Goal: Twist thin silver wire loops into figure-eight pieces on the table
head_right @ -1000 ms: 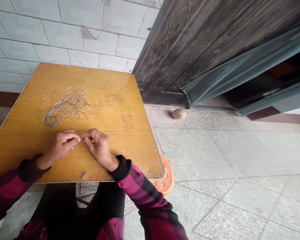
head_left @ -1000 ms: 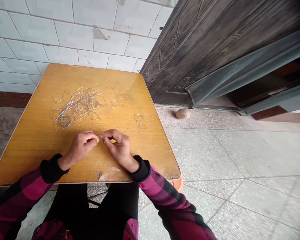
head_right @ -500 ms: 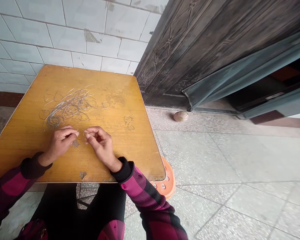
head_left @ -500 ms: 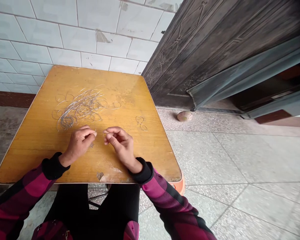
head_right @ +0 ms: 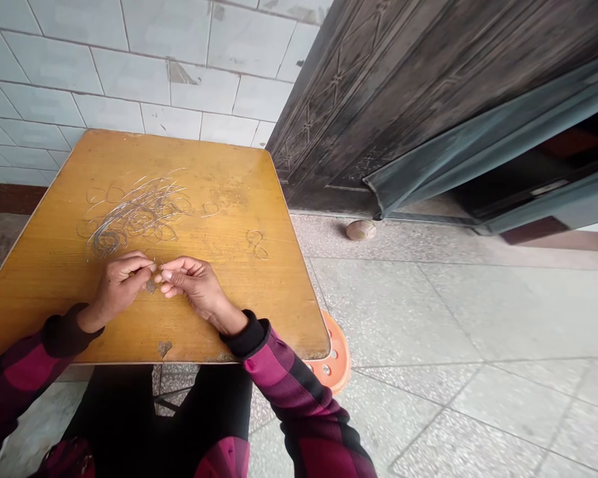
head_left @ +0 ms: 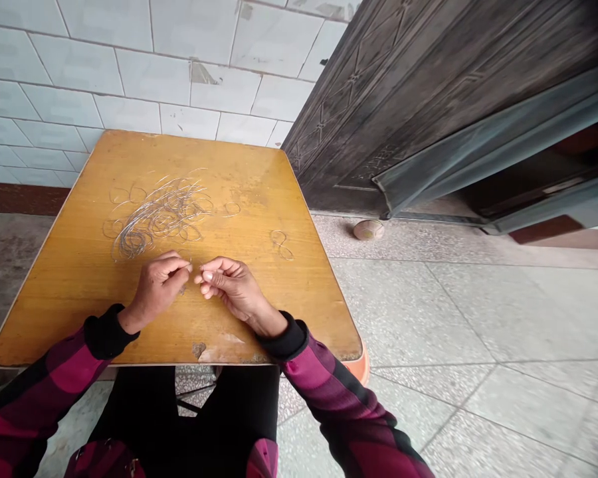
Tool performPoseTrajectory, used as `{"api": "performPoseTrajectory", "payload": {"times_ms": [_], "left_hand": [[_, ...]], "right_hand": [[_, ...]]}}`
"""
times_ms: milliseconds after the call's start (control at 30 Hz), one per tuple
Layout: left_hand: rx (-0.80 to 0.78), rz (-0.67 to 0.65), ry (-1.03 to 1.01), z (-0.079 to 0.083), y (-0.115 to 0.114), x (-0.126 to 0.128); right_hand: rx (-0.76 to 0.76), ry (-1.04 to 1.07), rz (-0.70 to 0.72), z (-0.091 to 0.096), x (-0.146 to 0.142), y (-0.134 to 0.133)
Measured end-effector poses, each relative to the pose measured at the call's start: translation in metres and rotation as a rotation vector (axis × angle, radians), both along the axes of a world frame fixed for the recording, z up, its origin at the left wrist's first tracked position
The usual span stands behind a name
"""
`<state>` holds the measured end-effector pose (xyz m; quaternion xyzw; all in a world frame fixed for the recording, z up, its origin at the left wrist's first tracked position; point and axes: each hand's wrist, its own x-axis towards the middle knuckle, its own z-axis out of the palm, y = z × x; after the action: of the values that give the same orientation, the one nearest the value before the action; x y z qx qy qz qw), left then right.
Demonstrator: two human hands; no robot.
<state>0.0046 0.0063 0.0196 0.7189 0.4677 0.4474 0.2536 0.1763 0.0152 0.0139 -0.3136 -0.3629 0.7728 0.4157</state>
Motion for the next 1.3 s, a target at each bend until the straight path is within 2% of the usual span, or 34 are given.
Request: {"api": "performPoseTrajectory", "payload": {"times_ms": [67,200,333,400,733,933,1067,1200,1300], "left_hand": [[-0.004,-0.023,-0.008,0.002,0.0,0.001],[-0.018,-0.104,-0.006,0.003,-0.002,0.003],[-0.035,-0.174,-0.025,0.003,-0.005,0.006],[-0.042,-0.188,-0.027,0.004,-0.006,0.007],[0.006,-0.166,-0.042,0.002,-0.009,0.012],[0.061,-0.16,-0.026,-0.001,-0.006,0.01],[0.076,-0.168,-0.014,-0.006,-0.002,0.005],[0.178,-0.083,0.054,-0.011,0.003,0.002],[0.242,-0.016,0.119,-0.012,0.005,0.0]], "right_hand": [[-0.008,0.004,0.008,-0.001,0.002,0.004],[0.082,-0.024,-0.077,-0.005,0.003,0.012],[0.131,-0.07,0.004,-0.009,0.0,0.013],[0.146,-0.074,-0.007,-0.01,-0.001,0.011],[-0.032,0.112,-0.037,-0.009,-0.008,0.007],[-0.067,0.113,-0.04,-0.009,-0.01,0.007],[0.062,0.012,-0.037,-0.008,-0.004,0.01],[0.241,-0.12,-0.165,-0.004,0.008,0.013],[0.359,-0.271,-0.195,-0.001,0.011,0.011]]}}
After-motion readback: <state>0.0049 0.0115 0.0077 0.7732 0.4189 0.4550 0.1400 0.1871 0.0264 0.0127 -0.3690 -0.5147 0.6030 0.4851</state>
